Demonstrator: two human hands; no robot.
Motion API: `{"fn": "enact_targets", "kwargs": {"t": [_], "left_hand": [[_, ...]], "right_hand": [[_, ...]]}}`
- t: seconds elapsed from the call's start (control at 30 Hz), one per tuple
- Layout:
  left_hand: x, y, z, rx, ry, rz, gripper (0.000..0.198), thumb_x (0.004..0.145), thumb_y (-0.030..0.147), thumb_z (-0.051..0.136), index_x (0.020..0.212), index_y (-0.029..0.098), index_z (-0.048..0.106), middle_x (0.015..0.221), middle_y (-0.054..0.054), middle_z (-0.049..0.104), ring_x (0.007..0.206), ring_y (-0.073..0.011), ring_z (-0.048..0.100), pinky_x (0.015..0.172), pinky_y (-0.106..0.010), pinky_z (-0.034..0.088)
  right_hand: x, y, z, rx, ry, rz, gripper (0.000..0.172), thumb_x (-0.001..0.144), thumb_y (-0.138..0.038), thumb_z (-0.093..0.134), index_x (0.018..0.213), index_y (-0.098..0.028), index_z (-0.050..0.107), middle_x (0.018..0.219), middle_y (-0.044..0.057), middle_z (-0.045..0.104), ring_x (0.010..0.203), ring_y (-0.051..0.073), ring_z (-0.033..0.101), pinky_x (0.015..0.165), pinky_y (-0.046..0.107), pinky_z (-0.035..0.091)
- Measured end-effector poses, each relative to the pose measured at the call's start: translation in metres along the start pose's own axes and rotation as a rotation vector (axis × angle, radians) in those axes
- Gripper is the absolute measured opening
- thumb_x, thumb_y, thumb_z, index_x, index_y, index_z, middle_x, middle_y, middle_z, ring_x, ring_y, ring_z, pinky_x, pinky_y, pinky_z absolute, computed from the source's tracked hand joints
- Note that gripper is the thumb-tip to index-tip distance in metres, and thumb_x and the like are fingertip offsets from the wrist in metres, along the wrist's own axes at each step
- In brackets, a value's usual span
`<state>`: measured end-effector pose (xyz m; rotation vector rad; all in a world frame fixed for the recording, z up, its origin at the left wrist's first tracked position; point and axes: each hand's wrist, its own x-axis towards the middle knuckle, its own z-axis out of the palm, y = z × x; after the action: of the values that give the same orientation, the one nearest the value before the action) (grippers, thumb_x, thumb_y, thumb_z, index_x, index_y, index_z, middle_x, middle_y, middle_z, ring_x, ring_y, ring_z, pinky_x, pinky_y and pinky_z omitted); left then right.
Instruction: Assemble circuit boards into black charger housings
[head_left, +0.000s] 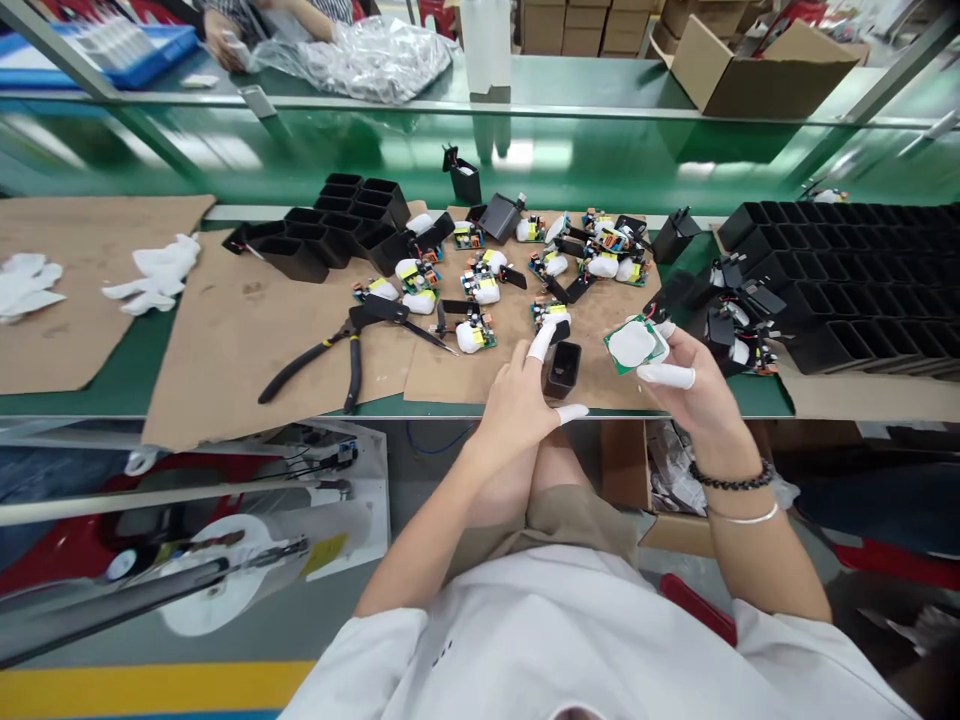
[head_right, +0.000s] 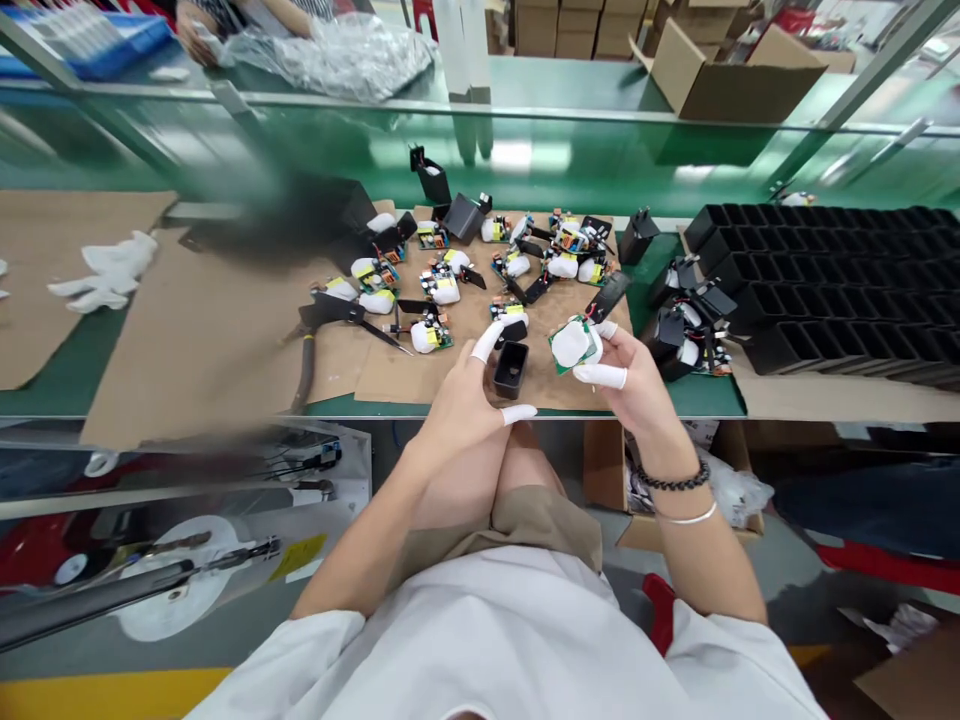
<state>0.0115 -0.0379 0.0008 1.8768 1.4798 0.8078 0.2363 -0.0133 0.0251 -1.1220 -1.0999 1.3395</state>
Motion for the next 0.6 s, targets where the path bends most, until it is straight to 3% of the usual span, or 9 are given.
{"fn": "enact_targets", "kwargs": {"t": [0.07,0.17,0.27,0.37,0.47,0.6], "left_hand": [[0.007,-0.009,-0.004,-0.126,-0.066,0.079,0.114,0.07,0.022,0.092,0.167,0.023,0.032,0.15,-0.017,0.059,0.126,-0.0339,0.068,0.102,-0.045,0.06],[0.017,-0.016,-0.004,-0.236,-0.098,0.139,0.09,0.071,0.01,0.085,0.154,0.02,0.051,0.144,-0.013,0.064,0.12,-0.0283,0.07,0.096,-0.038,0.062],[0.017,-0.01,-0.003,-0.28,-0.033,0.127,0.074,0.07,0.013,0.087,0.14,0.021,0.063,0.124,-0.008,0.071,0.085,-0.0183,0.069,0.075,-0.031,0.062],[0.003,0.004,-0.008,-0.309,0.05,0.17,0.073,0.069,0.013,0.087,0.138,0.024,0.064,0.125,-0.007,0.067,0.065,-0.009,0.055,0.057,-0.024,0.053],[-0.012,0.019,-0.018,-0.294,0.079,0.235,0.073,0.073,0.01,0.081,0.141,0.027,0.062,0.133,-0.007,0.064,0.064,-0.0069,0.052,0.053,-0.021,0.05],[-0.024,0.031,-0.028,-0.235,0.103,0.326,0.072,0.076,0.004,0.068,0.144,0.027,0.059,0.131,-0.006,0.064,0.066,-0.0073,0.052,0.053,-0.02,0.05]], "right_hand": [[-0.006,0.009,0.011,0.036,0.03,-0.042,0.058,0.043,-0.03,0.101,0.094,-0.026,0.073,0.104,0.0,0.082,0.097,0.023,0.079,0.088,0.037,0.066],[-0.01,0.015,0.023,0.025,0.034,-0.128,0.068,0.043,-0.031,0.104,0.104,-0.026,0.074,0.109,0.002,0.082,0.104,0.026,0.079,0.097,0.041,0.065],[-0.019,0.014,0.032,-0.049,-0.005,-0.24,0.068,0.049,-0.031,0.105,0.109,-0.026,0.073,0.118,0.005,0.082,0.116,0.028,0.077,0.109,0.046,0.061],[-0.035,0.006,0.039,-0.138,-0.005,-0.389,0.063,0.058,-0.033,0.102,0.114,-0.027,0.075,0.123,0.006,0.081,0.125,0.03,0.074,0.114,0.049,0.058],[-0.052,-0.003,0.044,-0.208,-0.02,-0.546,0.054,0.066,-0.033,0.099,0.115,-0.035,0.077,0.122,0.002,0.081,0.128,0.032,0.073,0.116,0.054,0.057],[-0.071,-0.017,0.045,-0.353,-0.056,-0.585,0.055,0.068,-0.032,0.097,0.119,-0.038,0.078,0.133,0.002,0.078,0.135,0.036,0.068,0.119,0.058,0.055]]}}
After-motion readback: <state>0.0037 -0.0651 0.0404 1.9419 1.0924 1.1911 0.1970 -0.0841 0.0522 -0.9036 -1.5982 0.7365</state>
